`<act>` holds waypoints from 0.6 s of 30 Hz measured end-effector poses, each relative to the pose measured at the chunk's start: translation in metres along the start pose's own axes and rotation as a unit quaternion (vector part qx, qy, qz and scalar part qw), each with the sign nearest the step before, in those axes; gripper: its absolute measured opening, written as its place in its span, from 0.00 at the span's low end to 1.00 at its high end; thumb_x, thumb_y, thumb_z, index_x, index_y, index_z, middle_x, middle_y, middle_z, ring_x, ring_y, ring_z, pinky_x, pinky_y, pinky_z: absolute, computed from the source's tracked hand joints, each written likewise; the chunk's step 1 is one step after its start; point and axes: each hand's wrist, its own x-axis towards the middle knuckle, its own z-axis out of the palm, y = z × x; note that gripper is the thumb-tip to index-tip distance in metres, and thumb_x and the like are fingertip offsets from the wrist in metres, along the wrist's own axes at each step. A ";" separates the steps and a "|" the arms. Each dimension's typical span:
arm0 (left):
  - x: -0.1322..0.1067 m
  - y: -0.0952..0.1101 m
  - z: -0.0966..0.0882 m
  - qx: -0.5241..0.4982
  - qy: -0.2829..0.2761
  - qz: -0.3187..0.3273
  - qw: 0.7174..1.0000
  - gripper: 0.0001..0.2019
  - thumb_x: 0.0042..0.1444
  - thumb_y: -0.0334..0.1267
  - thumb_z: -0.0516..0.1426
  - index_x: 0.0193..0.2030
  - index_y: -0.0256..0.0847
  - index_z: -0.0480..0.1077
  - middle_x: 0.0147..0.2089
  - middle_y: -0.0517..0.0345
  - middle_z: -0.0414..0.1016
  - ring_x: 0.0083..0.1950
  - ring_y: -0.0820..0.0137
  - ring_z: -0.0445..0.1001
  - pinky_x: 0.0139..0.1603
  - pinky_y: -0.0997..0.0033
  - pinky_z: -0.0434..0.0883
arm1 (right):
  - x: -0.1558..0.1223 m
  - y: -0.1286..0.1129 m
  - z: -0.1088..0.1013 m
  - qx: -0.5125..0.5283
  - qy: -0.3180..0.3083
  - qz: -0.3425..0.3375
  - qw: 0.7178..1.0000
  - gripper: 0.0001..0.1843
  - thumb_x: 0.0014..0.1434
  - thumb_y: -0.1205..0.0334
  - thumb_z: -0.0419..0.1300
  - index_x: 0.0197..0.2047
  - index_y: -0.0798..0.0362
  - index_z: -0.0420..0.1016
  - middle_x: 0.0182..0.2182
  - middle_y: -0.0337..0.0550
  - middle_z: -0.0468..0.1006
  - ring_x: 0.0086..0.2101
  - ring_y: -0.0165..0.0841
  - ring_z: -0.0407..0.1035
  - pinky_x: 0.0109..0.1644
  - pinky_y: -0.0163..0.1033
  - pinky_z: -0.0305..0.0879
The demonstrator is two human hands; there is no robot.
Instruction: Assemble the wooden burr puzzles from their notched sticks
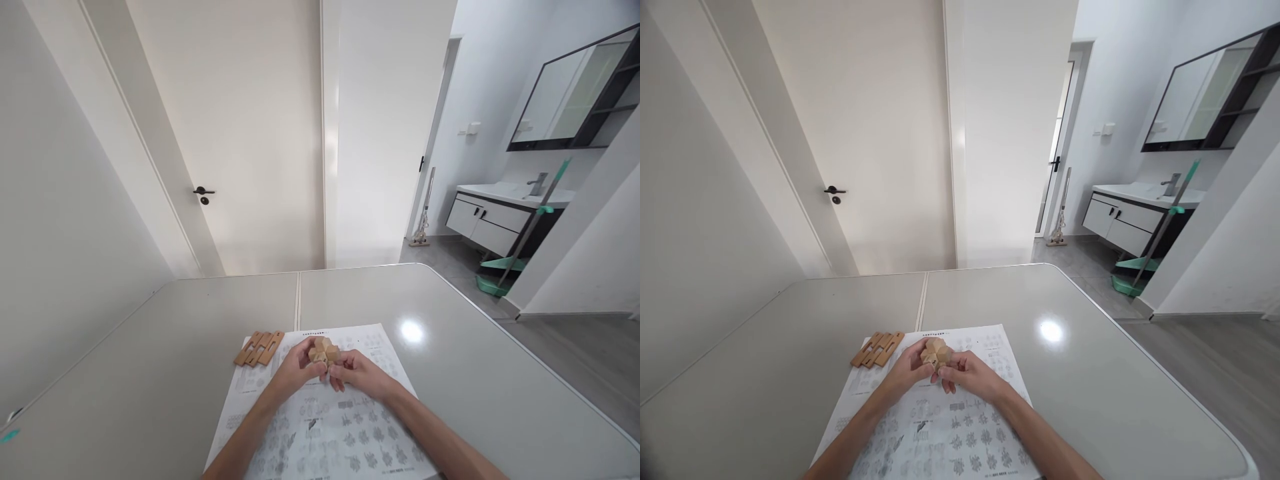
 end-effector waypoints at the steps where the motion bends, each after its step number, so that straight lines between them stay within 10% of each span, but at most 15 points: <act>1: -0.001 0.001 0.000 0.006 -0.001 0.005 1.000 0.25 0.55 0.54 0.65 0.52 0.38 0.71 0.38 0.55 0.73 0.33 0.70 0.71 0.40 0.66 0.72 | 0.000 0.001 0.000 -0.005 0.000 -0.002 1.000 0.25 0.62 0.38 0.61 0.37 0.52 0.83 0.26 0.40 0.74 0.27 0.31 0.65 0.37 0.39 0.66; 12: 0.002 -0.003 -0.004 0.032 0.012 0.013 0.999 0.32 0.54 0.58 0.65 0.58 0.39 0.72 0.48 0.47 0.77 0.42 0.61 0.75 0.47 0.61 0.74 | 0.004 0.004 0.001 0.022 0.029 -0.008 0.999 0.20 0.62 0.42 0.63 0.37 0.52 0.81 0.29 0.41 0.76 0.26 0.31 0.65 0.31 0.37 0.64; 18: 0.002 -0.011 -0.002 0.051 0.052 0.017 0.997 0.32 0.58 0.56 0.63 0.65 0.41 0.68 0.59 0.45 0.76 0.60 0.54 0.73 0.62 0.55 0.69 | 0.005 0.015 0.004 -0.046 0.147 -0.003 0.988 0.14 0.58 0.49 0.67 0.40 0.50 0.79 0.23 0.35 0.72 0.24 0.30 0.62 0.29 0.36 0.58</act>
